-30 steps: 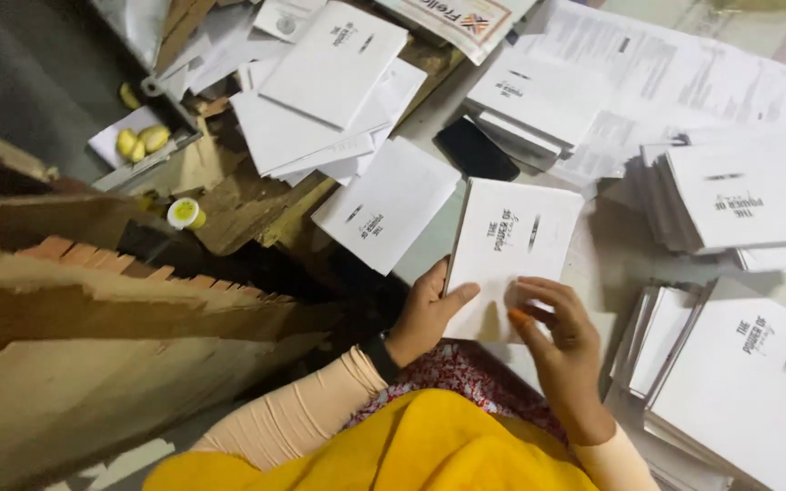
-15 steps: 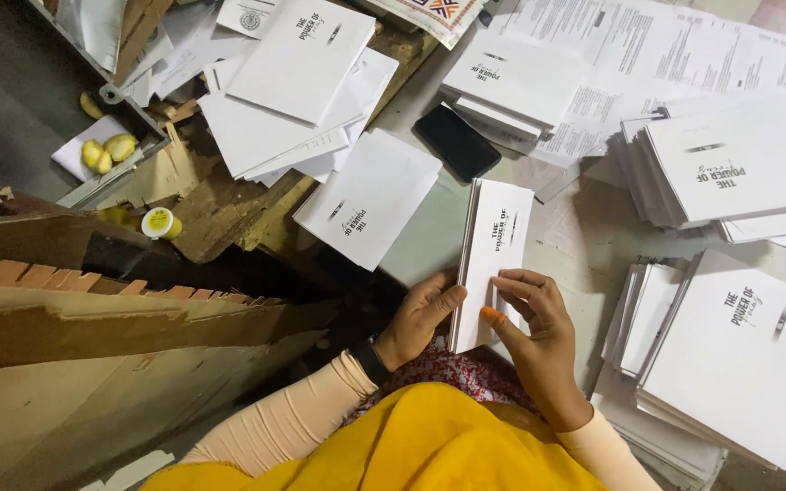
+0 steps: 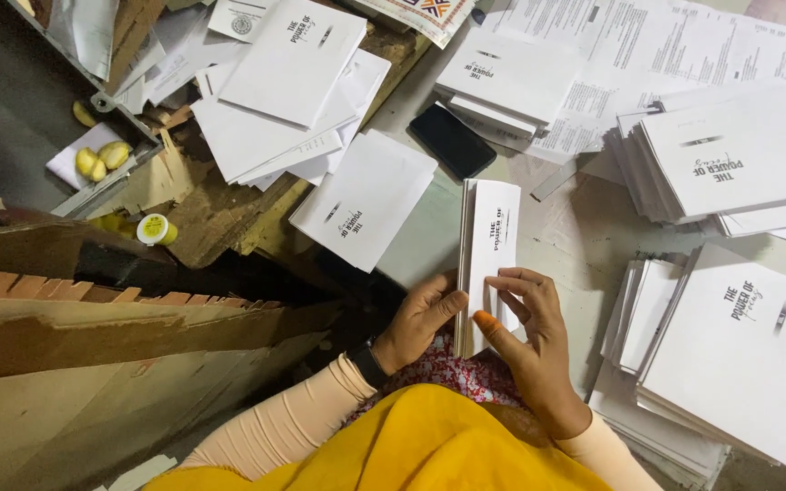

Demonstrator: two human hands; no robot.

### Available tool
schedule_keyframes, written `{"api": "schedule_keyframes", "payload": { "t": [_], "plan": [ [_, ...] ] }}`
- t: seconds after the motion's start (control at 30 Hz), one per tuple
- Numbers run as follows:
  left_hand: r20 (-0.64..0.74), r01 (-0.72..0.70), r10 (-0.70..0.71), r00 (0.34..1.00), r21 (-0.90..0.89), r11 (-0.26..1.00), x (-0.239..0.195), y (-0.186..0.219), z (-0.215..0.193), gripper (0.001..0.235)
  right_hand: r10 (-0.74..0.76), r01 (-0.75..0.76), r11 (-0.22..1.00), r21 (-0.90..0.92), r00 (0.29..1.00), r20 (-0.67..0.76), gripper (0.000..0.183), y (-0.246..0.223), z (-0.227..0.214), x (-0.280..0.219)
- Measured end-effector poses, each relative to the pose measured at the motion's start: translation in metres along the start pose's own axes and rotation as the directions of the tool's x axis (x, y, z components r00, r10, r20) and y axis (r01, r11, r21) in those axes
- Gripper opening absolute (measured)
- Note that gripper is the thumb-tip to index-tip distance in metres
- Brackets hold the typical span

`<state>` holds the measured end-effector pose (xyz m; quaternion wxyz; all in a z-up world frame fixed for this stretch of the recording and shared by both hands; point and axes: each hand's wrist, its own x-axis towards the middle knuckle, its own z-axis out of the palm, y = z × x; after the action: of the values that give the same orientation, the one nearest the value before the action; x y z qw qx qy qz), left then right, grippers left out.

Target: Inspecting and stacking printed booklets on a workbench in a print shop.

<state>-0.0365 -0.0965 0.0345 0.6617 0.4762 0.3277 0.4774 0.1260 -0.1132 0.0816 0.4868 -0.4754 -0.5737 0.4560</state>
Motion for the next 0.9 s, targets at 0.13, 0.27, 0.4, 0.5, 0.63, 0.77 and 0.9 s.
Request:
{"api": "schedule_keyframes", "payload": {
  "t": [0.13,0.27,0.4,0.5,0.63,0.77,0.9],
  "plan": [
    [0.032,-0.055,0.052,0.998,0.097,0.994,-0.001,0.006,0.002,0.044,0.031,-0.032,0.992,-0.121,0.999,-0.008,0.045,-0.004,0.003,-0.001],
    [-0.028,-0.054,0.061,0.998,0.210,0.976,-0.001,0.002,-0.001,0.022,0.024,-0.024,0.997,-0.074,1.000,0.004,0.041,-0.007,0.001,-0.001],
    [-0.039,-0.090,0.101,0.994,0.219,0.972,0.000,-0.005,-0.007,0.025,0.060,-0.061,0.998,0.023,0.997,0.053,0.040,-0.007,-0.003,0.001],
    [-0.053,-0.069,0.082,0.995,0.226,0.972,0.000,0.002,-0.005,0.029,0.038,-0.043,0.997,0.063,0.996,0.076,0.041,0.002,-0.006,-0.001],
    [-0.024,0.002,0.002,1.000,0.176,0.984,0.000,0.009,-0.004,0.022,-0.014,0.014,1.000,0.010,0.999,0.037,0.046,0.006,-0.001,-0.001],
    [0.012,0.004,-0.006,1.000,0.120,0.993,0.001,0.010,-0.005,0.032,0.000,-0.001,0.999,-0.034,1.000,-0.019,0.044,0.003,0.005,-0.001],
    [0.020,-0.061,0.059,0.998,0.127,0.990,0.001,0.005,-0.014,0.033,0.092,-0.094,0.987,0.130,0.995,0.024,0.033,0.007,0.001,0.000]
  ]
}}
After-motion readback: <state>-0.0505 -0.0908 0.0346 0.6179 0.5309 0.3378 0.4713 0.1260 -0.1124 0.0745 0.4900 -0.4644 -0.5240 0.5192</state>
